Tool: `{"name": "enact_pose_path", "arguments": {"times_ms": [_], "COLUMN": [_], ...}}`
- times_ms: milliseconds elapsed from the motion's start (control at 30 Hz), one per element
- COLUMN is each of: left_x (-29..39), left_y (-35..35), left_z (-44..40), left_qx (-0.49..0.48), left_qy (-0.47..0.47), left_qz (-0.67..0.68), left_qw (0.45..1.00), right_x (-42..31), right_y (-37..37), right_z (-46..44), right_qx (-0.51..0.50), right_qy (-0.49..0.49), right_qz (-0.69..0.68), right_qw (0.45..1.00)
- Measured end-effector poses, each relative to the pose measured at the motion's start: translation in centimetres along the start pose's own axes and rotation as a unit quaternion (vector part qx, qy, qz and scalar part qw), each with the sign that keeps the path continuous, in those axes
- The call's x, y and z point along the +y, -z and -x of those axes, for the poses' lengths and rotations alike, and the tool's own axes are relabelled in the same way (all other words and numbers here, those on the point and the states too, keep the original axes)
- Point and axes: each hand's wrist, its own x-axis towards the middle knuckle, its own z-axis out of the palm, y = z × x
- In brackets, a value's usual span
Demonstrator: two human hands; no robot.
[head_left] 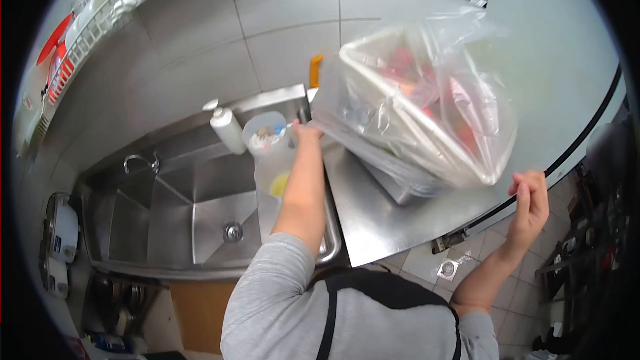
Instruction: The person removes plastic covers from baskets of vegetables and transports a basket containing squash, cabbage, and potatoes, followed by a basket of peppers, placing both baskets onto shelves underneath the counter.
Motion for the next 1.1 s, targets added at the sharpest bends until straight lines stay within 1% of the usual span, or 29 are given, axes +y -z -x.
{"name": "enact_pose_path", "arguments": {"times_ms": [33,100,133,167,233,267,333,367,400,433,467,500,533,567,600,667,700,733,800,833,933,967,1033,1100], "left_x": [0.6,1.3,2.6,1.8,0.0,-2.3,-5.9,-7.6,-9.3,-10.6,-11.0,-10.6,-10.0,-9.3,-8.3,-5.1,-4.5,-3.9,-2.7,-2.4,-4.6,-6.6,-8.9,-11.1], "left_y": [-1.9,-3.5,-3.5,-5.6,-11.3,-14.1,-20.0,-21.5,-22.3,-22.9,-23.5,-24.0,-23.8,-23.7,-22.4,-18.5,-16.5,-14.3,-11.4,-10.6,-14.3,-16.0,-17.2,-17.8], "left_z": [0.3,-2.3,-7.1,-8.8,-9.6,-8.1,-2.3,0.8,4.2,6.0,5.1,3.4,3.6,3.9,5.4,6.0,7.7,9.4,11.5,12.2,15.8,18.4,19.8,23.3], "left_qx": [0.016,-0.056,-0.102,-0.129,-0.203,-0.175,-0.116,-0.146,-0.178,-0.211,-0.212,-0.204,-0.19,-0.175,-0.161,-0.217,-0.242,-0.262,-0.23,-0.206,-0.195,-0.17,-0.184,-0.256], "left_qy": [0.018,0.024,0.023,-0.019,0.014,0.024,0.036,0.012,-0.014,-0.043,-0.101,-0.161,-0.151,-0.142,-0.064,0.022,0.043,0.066,0.05,0.044,0.06,0.062,0.027,-0.028], "left_qz": [-0.005,-0.162,-0.293,-0.363,-0.488,-0.533,-0.618,-0.649,-0.676,-0.699,-0.779,-0.845,-0.845,-0.845,-0.771,-0.647,-0.543,-0.43,-0.29,-0.215,-0.194,-0.186,-0.117,-0.17], "left_qw": [1.0,0.985,0.95,0.923,0.849,0.828,0.776,0.747,0.715,0.682,0.581,0.468,0.477,0.485,0.613,0.731,0.803,0.862,0.928,0.954,0.959,0.966,0.975,0.951], "right_x": [-0.1,0.0,-0.1,-0.1,-0.1,0.0,0.2,0.0,0.1,0.5,0.9,1.1,1.2,1.4,1.6,2.4,2.9,3.3,4.0,4.3,4.6,4.7,4.7,4.9], "right_y": [0.9,2.8,3.9,5.1,7.5,8.6,10.3,10.6,10.6,10.5,10.1,9.0,7.7,6.4,5.3,3.3,2.5,2.0,1.2,0.9,-0.3,-0.5,-0.5,0.1], "right_z": [0.5,1.3,1.7,1.9,2.4,2.6,3.0,2.9,2.7,2.2,1.4,0.4,-0.3,-0.7,-1.1,-1.5,-1.9,-2.2,-3.2,-3.9,-5.3,-5.7,-6.5,-7.5], "right_qx": [-0.006,-0.01,-0.007,-0.004,0.004,0.006,0.007,0.011,-0.017,-0.046,-0.074,-0.094,-0.116,-0.15,-0.184,-0.219,-0.234,-0.244,-0.259,-0.29,-0.348,-0.364,-0.398,-0.467], "right_qy": [-0.003,-0.016,-0.029,-0.041,-0.075,-0.085,-0.105,-0.128,-0.11,-0.088,-0.064,-0.017,0.025,0.028,0.033,0.077,0.102,0.128,0.18,0.184,0.195,0.196,0.198,0.171], "right_qz": [0.016,0.042,0.06,0.079,0.113,0.106,0.084,0.086,0.093,0.099,0.104,0.151,0.196,0.186,0.177,0.161,0.153,0.156,0.165,0.143,0.109,0.083,0.031,-0.003], "right_qw": [1.0,0.999,0.998,0.996,0.991,0.991,0.991,0.988,0.989,0.99,0.99,0.984,0.973,0.971,0.966,0.959,0.955,0.949,0.934,0.928,0.911,0.907,0.895,0.867]}}
